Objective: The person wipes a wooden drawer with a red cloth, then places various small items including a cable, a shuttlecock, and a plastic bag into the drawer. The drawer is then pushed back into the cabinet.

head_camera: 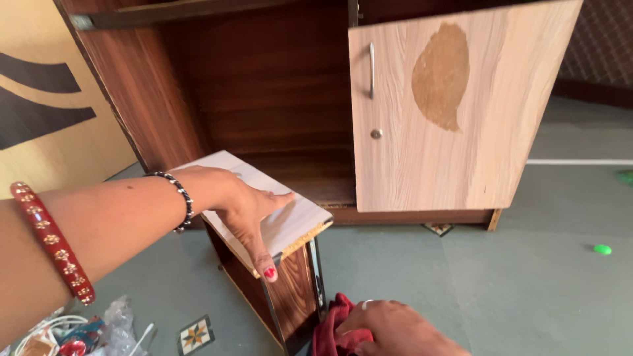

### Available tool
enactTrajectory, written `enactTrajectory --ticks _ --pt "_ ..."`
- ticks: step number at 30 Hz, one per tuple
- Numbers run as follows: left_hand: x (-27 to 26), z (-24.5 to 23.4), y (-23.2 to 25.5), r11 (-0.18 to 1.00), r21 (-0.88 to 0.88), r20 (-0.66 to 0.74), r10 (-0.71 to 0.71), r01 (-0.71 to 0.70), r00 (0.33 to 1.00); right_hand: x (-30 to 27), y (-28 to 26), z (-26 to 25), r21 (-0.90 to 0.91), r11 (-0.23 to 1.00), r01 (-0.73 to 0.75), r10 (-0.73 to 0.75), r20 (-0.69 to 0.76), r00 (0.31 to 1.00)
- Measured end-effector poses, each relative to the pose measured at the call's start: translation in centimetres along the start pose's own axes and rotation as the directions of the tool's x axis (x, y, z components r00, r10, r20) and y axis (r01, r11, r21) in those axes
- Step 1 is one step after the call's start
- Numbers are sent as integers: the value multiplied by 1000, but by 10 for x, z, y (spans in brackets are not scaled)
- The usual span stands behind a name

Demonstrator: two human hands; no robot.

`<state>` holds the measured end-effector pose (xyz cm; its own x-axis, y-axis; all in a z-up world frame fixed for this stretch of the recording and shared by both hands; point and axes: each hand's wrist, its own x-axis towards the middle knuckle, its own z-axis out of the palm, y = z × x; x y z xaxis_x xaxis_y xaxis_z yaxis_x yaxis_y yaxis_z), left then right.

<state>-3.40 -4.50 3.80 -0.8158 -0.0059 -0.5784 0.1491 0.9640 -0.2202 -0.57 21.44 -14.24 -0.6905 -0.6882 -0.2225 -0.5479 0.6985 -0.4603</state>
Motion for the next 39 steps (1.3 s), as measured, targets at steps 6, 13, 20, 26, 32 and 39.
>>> enactTrajectory --ticks 6,13,20,26,32,39 --pt "-32 2 -38 995 70 11 -65 64 998 -38 -43 -62 -103 980 171 -198 -384 902" --pt "-31 22 -74 987 108 -205 -95 119 974 2 -155 -97 -244 951 190 -301 -588 751" --pt "21 70 -95 998 65 -518 23 13 855 83 -225 -89 -567 807 -164 146 -77 986" --pt "46 87 -111 982 175 -758 179 -69 627 100 -198 -91 -603 788 -123 155 1 988" --pt "41 82 -82 969 241 -786 231 -60 574 87 -155 -114 -586 811 -5 45 53 998" --pt "2 62 -56 985 167 -668 137 -32 731 64 -140 -134 -567 813 133 -70 132 989"
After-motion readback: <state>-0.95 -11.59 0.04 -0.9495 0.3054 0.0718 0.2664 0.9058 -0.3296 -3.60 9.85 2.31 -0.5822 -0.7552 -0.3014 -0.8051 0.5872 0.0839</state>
